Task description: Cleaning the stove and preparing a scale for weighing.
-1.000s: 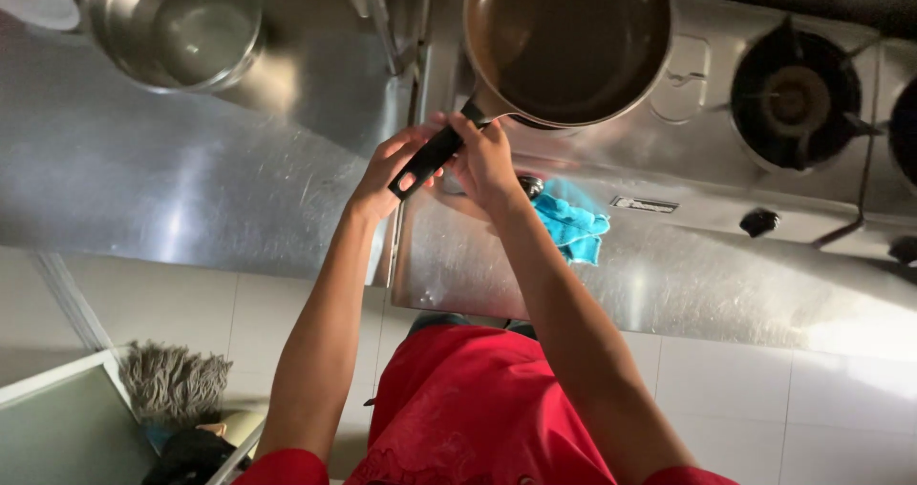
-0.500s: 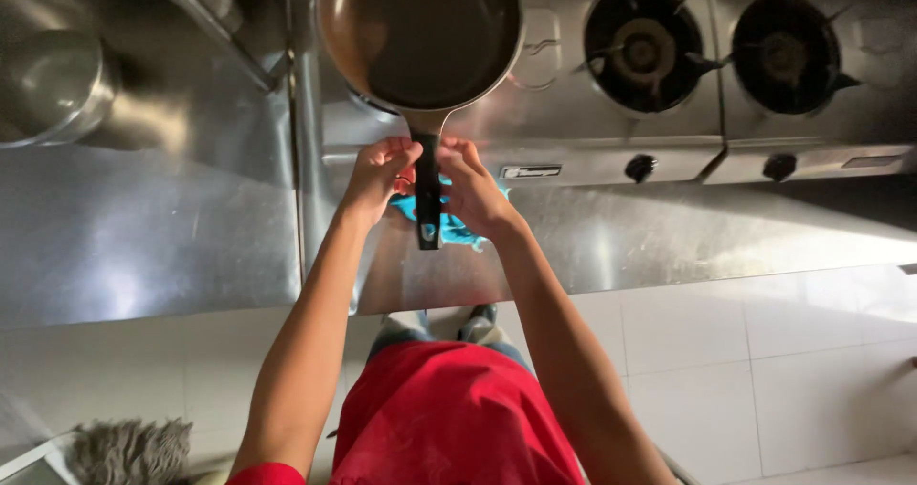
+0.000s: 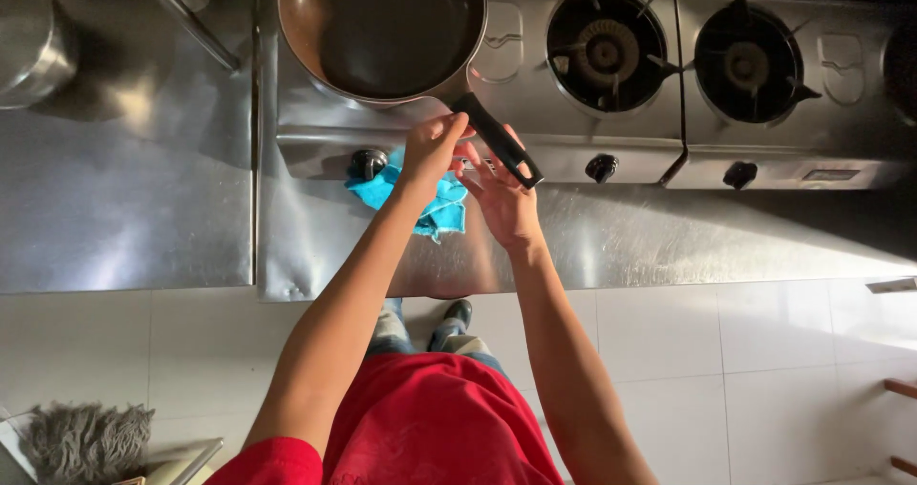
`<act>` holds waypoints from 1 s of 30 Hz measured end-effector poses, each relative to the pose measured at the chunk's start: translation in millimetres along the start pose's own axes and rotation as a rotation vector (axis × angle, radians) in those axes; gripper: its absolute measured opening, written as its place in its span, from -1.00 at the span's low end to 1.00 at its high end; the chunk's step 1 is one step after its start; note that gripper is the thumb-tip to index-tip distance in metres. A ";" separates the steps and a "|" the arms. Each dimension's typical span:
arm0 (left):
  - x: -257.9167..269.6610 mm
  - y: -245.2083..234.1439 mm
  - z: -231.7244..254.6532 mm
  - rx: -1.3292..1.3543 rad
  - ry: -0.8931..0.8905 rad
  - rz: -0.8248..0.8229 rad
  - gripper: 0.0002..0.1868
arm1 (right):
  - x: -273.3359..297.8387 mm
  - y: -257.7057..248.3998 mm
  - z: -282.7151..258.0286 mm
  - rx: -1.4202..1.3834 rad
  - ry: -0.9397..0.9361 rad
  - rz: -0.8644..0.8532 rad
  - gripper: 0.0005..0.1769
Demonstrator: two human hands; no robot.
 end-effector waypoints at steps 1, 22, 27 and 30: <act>3.0 -8.3 3.3 -0.002 0.003 0.004 -0.63 | -6.6 4.6 2.1 -0.004 0.001 -0.003 -0.15; -1.2 -217.2 157.6 -0.451 0.487 0.290 -0.76 | -18.3 -54.1 3.3 0.223 -0.579 1.005 -0.69; -14.5 -163.4 166.3 -0.443 0.565 0.149 -0.75 | 32.9 -51.3 -33.4 0.154 -0.616 0.971 -0.58; -20.1 -113.7 165.3 -0.465 0.595 0.079 -0.77 | 73.4 -39.2 -75.7 0.175 -0.714 0.963 -0.58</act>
Point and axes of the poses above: each hand's wrist, its own x-axis away from the middle knuckle, its own y-axis out of the palm, z = x × y, the point moved 8 cm from there along -x, towards the middle knuckle, and after that the axes turned 10 degrees about -y, right-handed, at the moved point
